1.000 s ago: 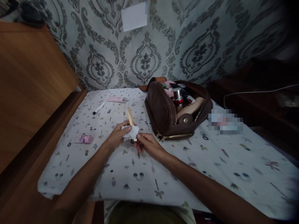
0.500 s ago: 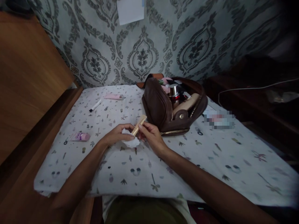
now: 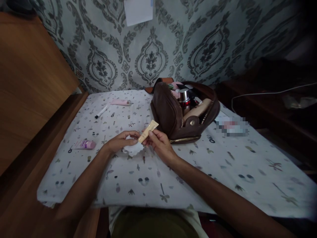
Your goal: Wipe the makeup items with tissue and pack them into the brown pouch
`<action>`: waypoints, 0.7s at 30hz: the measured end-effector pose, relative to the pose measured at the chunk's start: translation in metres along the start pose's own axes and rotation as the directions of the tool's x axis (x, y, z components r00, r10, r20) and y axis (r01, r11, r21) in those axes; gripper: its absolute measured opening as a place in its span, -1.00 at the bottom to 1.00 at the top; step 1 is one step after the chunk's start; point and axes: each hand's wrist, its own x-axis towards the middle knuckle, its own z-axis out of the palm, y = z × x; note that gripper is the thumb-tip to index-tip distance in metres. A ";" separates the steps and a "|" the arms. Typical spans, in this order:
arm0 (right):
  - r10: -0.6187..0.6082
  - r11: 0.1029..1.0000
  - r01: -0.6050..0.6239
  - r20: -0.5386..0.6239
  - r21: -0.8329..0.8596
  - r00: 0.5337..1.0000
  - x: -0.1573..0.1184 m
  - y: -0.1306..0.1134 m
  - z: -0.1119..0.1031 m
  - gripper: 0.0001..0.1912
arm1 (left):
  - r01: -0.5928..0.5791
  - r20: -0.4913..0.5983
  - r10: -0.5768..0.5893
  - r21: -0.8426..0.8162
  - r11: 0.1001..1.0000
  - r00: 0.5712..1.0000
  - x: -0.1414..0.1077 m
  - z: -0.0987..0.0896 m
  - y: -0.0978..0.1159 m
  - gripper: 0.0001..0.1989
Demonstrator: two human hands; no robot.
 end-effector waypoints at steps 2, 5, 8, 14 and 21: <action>0.003 1.000 -0.003 -0.001 0.008 1.000 0.000 0.000 0.000 -0.56 | 0.045 -0.022 -0.047 -0.060 0.997 0.999 0.002 0.002 -0.002 -0.60; -0.014 0.999 0.014 -0.012 0.045 1.000 0.001 0.000 0.000 -0.57 | 0.110 0.007 -0.110 -0.119 0.987 0.994 0.000 0.002 -0.004 -0.54; -0.028 0.996 0.028 -0.006 0.080 1.000 0.002 0.000 -0.001 -0.58 | 0.171 0.066 -0.164 -0.127 0.977 0.984 -0.006 -0.001 -0.006 -0.52; -0.012 0.998 0.011 0.009 0.058 1.000 0.002 -0.001 -0.001 -0.47 | 0.139 -0.037 -0.141 -0.061 0.988 0.989 -0.006 -0.004 -0.011 -0.53; 0.038 0.999 -0.038 0.001 0.012 0.999 -0.004 -0.012 0.003 -0.41 | 0.188 -0.052 -0.194 -0.092 0.978 0.980 -0.009 0.002 -0.013 -0.50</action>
